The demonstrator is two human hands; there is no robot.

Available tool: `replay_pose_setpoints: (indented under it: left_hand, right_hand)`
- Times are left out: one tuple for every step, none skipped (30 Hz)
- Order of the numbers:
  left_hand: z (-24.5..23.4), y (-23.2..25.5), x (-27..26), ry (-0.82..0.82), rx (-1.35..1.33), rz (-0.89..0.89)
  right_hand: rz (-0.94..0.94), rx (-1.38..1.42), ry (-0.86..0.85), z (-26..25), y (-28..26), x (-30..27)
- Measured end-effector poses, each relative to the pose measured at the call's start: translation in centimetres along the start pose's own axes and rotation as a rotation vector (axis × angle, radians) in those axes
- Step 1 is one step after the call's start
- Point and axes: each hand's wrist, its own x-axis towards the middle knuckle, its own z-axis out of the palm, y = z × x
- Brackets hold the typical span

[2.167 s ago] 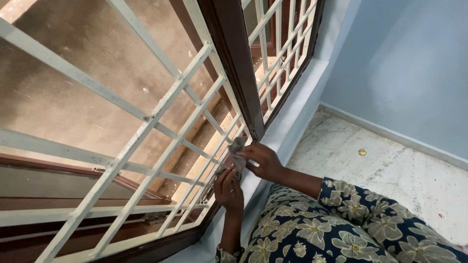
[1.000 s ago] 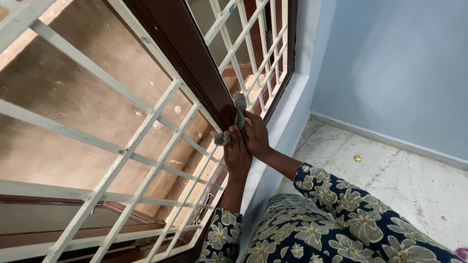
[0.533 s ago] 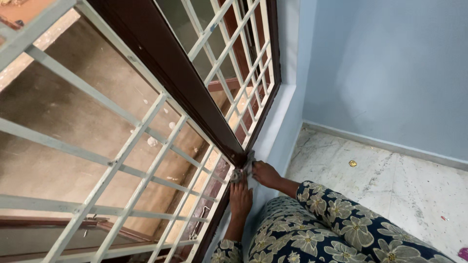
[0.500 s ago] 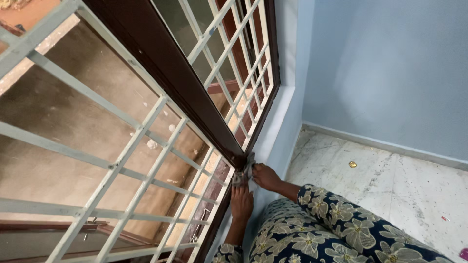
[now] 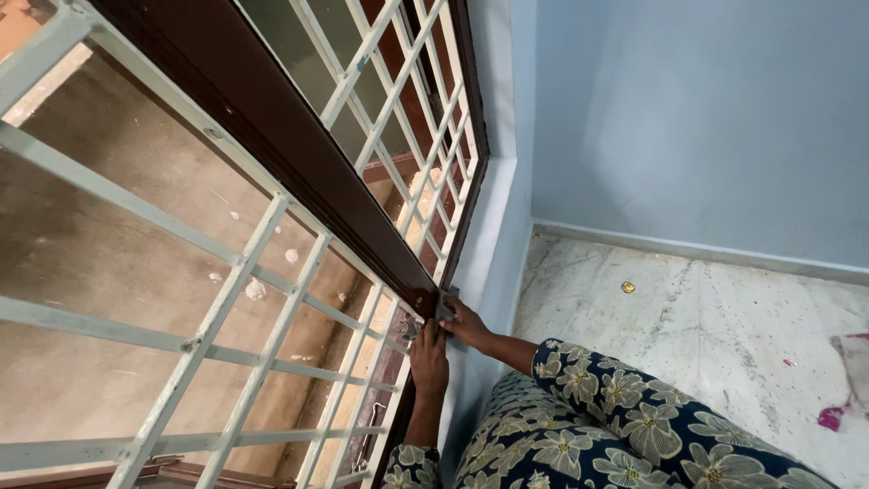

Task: The person wipes the metal bars and wooden frame of a window grill using a grey cloth by hand, moving the cloth along the horizontal and vertical bars.

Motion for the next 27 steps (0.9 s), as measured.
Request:
replay_pose_setpoints:
  left_hand:
    - [0.1,-0.2,0.5,-0.012,-0.052,-0.040]
    - [0.2,-0.2,0.8,-0.029,-0.103,-0.080]
    - [0.2,-0.1,1.0,-0.046,-0.154,-0.120]
    - [0.0,0.1,1.5,-0.007,-0.185,-0.135]
    - [-0.4,0.5,1.9,0.032,-0.217,-0.150]
    - [-0.7,1.0,2.2,0.073,-0.252,-0.162]
    - [-1.2,1.3,2.4,0.044,-0.296,-0.200]
    - [-1.7,1.7,2.7,0.013,-0.344,-0.235]
    - [-2.0,2.2,3.1,-0.019,-0.392,-0.269]
    - [-2.2,2.8,3.3,-0.004,-0.432,-0.258]
    - [-2.3,3.5,3.7,0.010,-0.472,-0.247]
    - [-2.4,4.2,3.5,0.016,-0.512,-0.239]
    - [-2.4,4.9,3.0,0.011,-0.511,-0.208]
    - [-2.3,5.6,3.2,0.019,-0.510,-0.169]
    - [-2.1,6.2,3.5,0.027,-0.510,-0.130]
    - [-1.9,6.8,3.5,0.001,-0.510,-0.179]
    - [-1.6,7.2,3.9,-0.026,-0.509,-0.227]
    - [-1.7,7.4,3.0,-0.072,-0.497,-0.281]
    - [-2.0,7.4,2.3,-0.130,-0.545,-0.303]
    - [-1.9,7.5,2.2,-0.171,-0.596,-0.332]
    - [-1.9,7.9,1.8,-0.214,-0.646,-0.362]
    - [-1.8,8.3,1.1,-0.167,-0.662,-0.311]
    - [-1.7,8.6,0.3,-0.121,-0.679,-0.259]
    - [-1.2,8.9,0.0,-0.063,-0.697,-0.207]
    - [-0.7,9.1,-0.3,-0.050,-0.716,-0.169]
    - [0.0,9.3,-0.7,-0.031,-0.735,-0.135]
    - [0.7,9.4,-1.0,-0.013,-0.754,-0.101]
  right_hand:
    - [0.111,0.021,-0.013,-0.1,0.2,0.0]
    - [0.225,0.044,-0.025,-0.2,0.5,-0.2]
    - [0.286,0.074,-0.031,-0.3,0.9,-0.5]
    - [0.342,0.107,-0.029,-0.6,1.2,-0.5]
    - [0.397,0.140,-0.028,-0.8,1.6,-0.8]
    - [0.383,0.123,-0.016,-1.0,2.1,-1.1]
    - [0.369,0.106,-0.003,-1.1,2.7,-1.6]
    - [0.356,0.086,0.015,-1.6,3.3,-2.1]
    - [0.313,0.082,0.049,-2.3,3.8,-2.4]
    - [0.277,0.083,0.091,-3.0,4.5,-3.0]
    - [0.240,0.083,0.134,-3.7,5.1,-3.5]
    - [0.200,0.070,0.177,-4.4,5.7,-4.2]
    - [0.161,0.054,0.220,-5.3,6.1,-4.9]
    - [0.109,0.034,0.265,-6.4,6.3,-5.0]
    - [0.064,0.050,0.334,-7.2,6.6,-5.3]
    - [0.030,0.067,0.400,-7.8,7.2,-6.2]
    - [-0.005,0.082,0.465,-8.5,7.8,-6.9]
    - [0.075,0.131,0.538,-9.2,8.4,-7.5]
    - [0.154,0.182,0.609,-10.2,8.9,-7.7]
    - [0.165,0.284,0.646,-11.1,9.5,-7.9]
    - [0.173,0.386,0.683,-11.7,10.0,-8.4]
    - [0.198,0.379,0.693,-12.1,10.5,-8.6]
    - [0.223,0.372,0.702,-12.4,10.9,-9.2]
    - [0.240,0.361,0.706,-12.9,11.1,-9.4]
    - [0.223,0.286,0.724,-12.9,11.2,-9.9]
    - [0.206,0.207,0.736,-12.8,11.3,-10.4]
    - [0.188,0.128,0.748,-12.9,11.3,-10.8]
